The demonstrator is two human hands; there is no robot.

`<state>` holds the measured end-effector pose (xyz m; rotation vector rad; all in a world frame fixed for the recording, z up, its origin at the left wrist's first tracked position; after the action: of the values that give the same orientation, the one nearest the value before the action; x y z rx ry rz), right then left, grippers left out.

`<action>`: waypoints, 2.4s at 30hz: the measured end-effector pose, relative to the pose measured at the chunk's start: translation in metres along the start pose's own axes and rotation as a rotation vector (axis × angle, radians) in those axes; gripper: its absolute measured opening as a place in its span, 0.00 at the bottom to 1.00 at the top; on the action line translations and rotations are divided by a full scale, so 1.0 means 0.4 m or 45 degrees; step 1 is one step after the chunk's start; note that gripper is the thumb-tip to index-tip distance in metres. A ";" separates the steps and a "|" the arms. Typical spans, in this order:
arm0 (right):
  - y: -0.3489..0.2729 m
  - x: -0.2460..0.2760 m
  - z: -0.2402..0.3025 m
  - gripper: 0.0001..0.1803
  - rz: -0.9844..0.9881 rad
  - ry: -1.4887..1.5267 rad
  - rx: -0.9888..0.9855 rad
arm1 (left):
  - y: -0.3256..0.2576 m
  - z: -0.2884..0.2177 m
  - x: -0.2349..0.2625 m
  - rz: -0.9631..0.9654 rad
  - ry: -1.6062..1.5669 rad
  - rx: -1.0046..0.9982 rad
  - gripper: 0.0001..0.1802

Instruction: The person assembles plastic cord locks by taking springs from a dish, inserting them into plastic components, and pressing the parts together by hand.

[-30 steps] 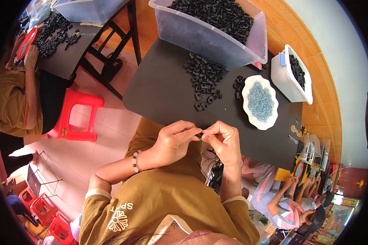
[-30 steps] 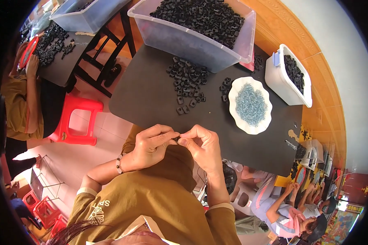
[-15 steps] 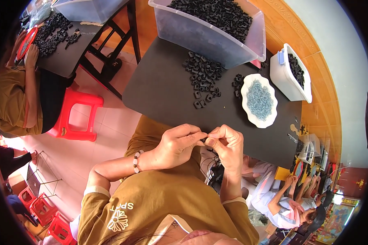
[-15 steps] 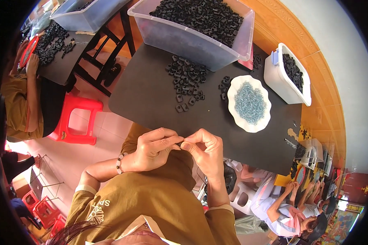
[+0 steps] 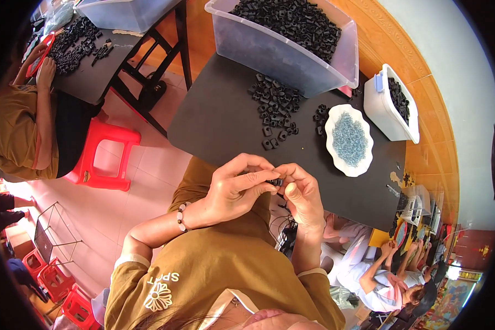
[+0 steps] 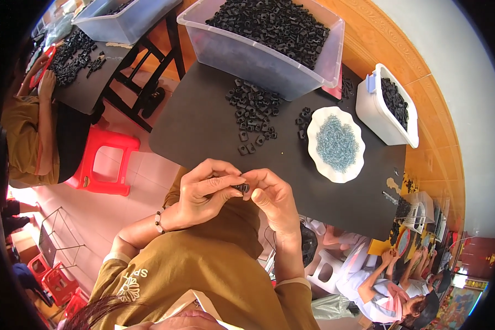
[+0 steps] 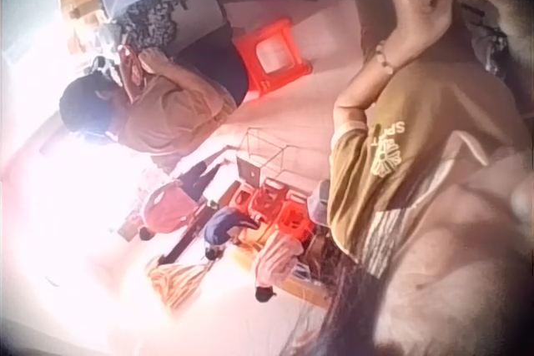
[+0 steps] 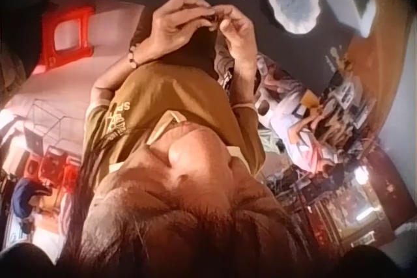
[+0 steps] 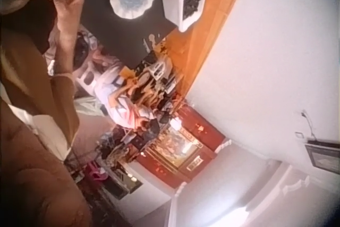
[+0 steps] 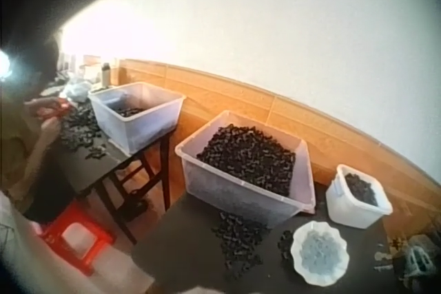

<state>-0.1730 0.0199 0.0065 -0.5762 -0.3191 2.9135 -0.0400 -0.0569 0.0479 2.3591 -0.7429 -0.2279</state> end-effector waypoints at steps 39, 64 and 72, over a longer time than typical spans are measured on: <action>-0.041 0.047 0.012 0.21 -0.257 -0.153 0.034 | 0.037 -0.001 -0.055 0.345 0.263 -0.072 0.16; 0.084 0.237 0.452 0.09 -0.849 -1.542 0.462 | 0.013 0.116 -0.011 0.215 0.054 0.358 0.03; 0.152 0.078 0.215 0.12 -0.378 -1.745 0.473 | 0.012 0.121 -0.010 0.241 0.045 0.375 0.04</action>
<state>-0.2419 -0.0478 0.0585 1.4120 0.0316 2.4506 -0.0617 -0.0835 0.0131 2.5364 -1.0358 0.0063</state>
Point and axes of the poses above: each hand's wrist, its own y-axis towards the middle knuckle, its own x-axis out of the back of the hand, z = x × y, the point moved 9 cm from there along y, towards the middle knuckle, and after that the axes turned 8 degrees about -x, right-handed, at the moved point
